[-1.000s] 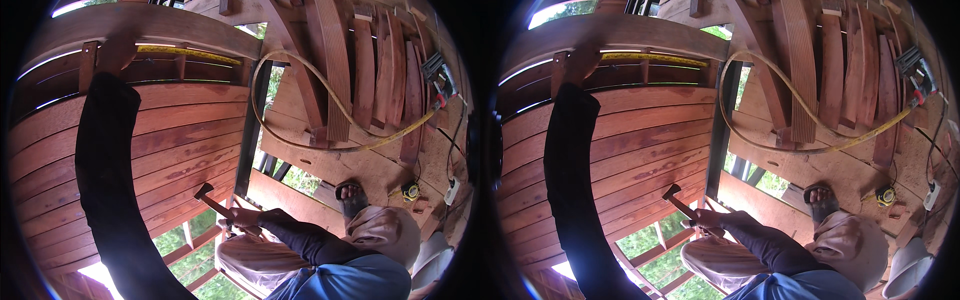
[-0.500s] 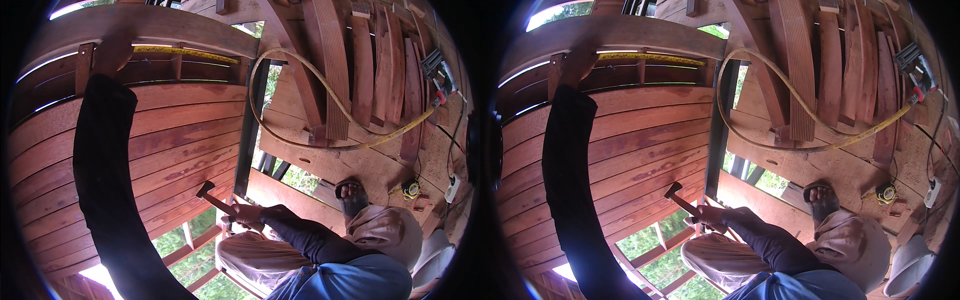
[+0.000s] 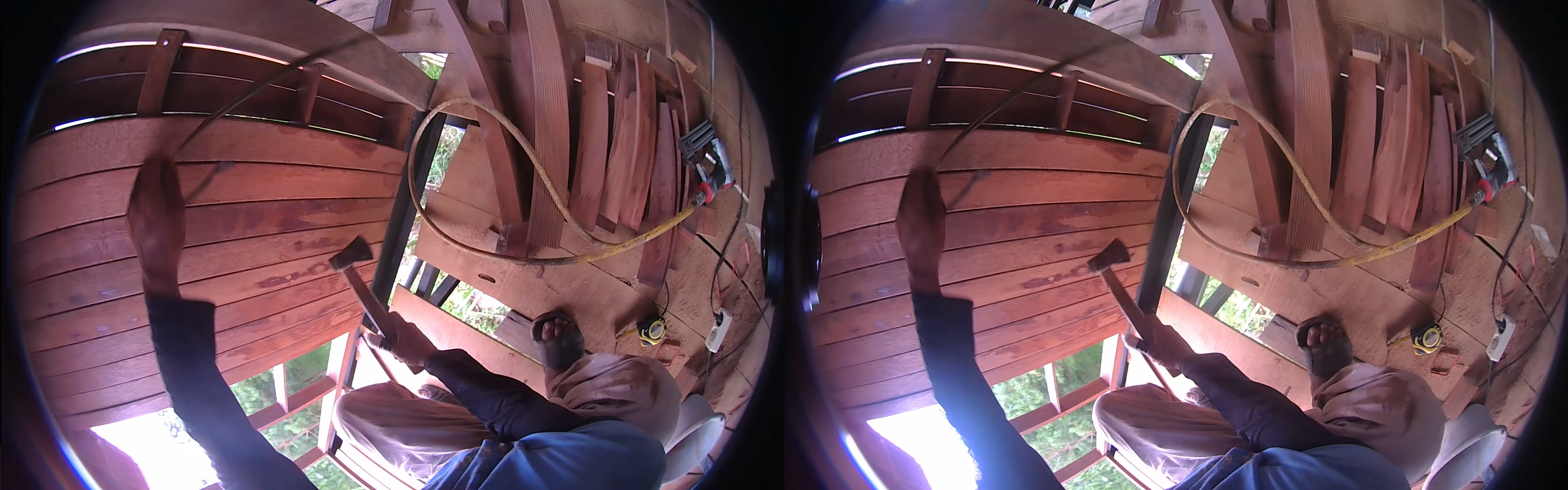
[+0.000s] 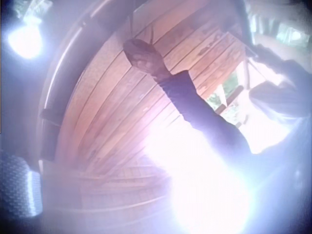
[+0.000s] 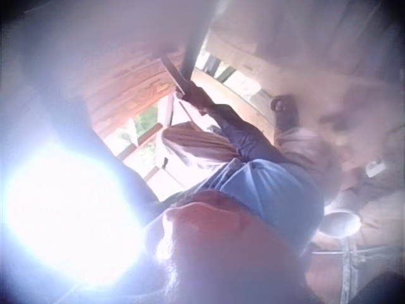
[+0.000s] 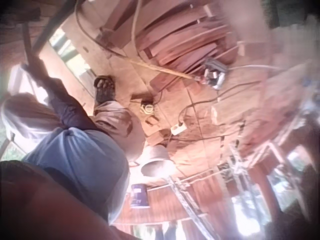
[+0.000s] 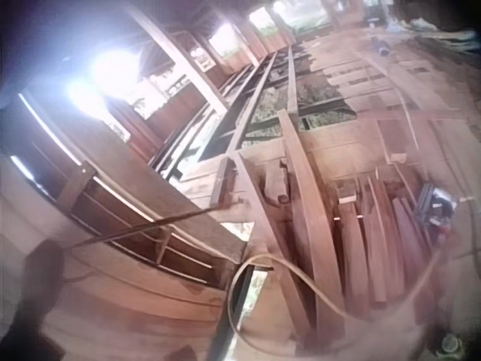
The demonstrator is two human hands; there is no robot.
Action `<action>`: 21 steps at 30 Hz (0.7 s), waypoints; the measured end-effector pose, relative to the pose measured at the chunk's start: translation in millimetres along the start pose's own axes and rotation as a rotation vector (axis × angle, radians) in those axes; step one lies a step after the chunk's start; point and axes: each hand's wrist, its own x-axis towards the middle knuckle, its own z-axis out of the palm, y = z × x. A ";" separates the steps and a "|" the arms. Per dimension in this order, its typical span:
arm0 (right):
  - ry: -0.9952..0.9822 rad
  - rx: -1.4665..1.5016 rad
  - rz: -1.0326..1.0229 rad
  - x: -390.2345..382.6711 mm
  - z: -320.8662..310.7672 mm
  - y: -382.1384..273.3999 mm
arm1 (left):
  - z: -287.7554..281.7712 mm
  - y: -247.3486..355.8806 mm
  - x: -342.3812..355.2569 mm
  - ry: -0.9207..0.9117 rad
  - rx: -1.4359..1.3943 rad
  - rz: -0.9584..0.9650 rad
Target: The person cuts wooden planks with a hand saw, measures and marks them, then fits and secures them into a curved wooden structure using a hammer and a pneumatic nail gun. The work takes place on an elevated wooden platform outdoors.
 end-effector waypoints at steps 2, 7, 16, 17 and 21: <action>0.323 0.027 -0.155 20.6 -27.6 0.5 | 21.1 14.9 -55.8 -0.046 -0.348 -0.350; 0.679 -0.223 -0.606 43.6 -112.4 -53.5 | 11.8 62.1 -205.9 0.221 -1.203 -1.160; 0.733 -1.377 -0.812 19.9 -242.5 -232.6 | 23.1 111.0 -366.4 0.242 -1.368 -1.296; 0.757 -1.450 -0.772 18.7 -241.8 -245.5 | 20.7 110.4 -373.4 0.230 -1.325 -1.310; 0.744 -1.730 -0.637 16.2 -230.7 -303.5 | 18.3 104.9 -400.9 0.279 -1.294 -1.281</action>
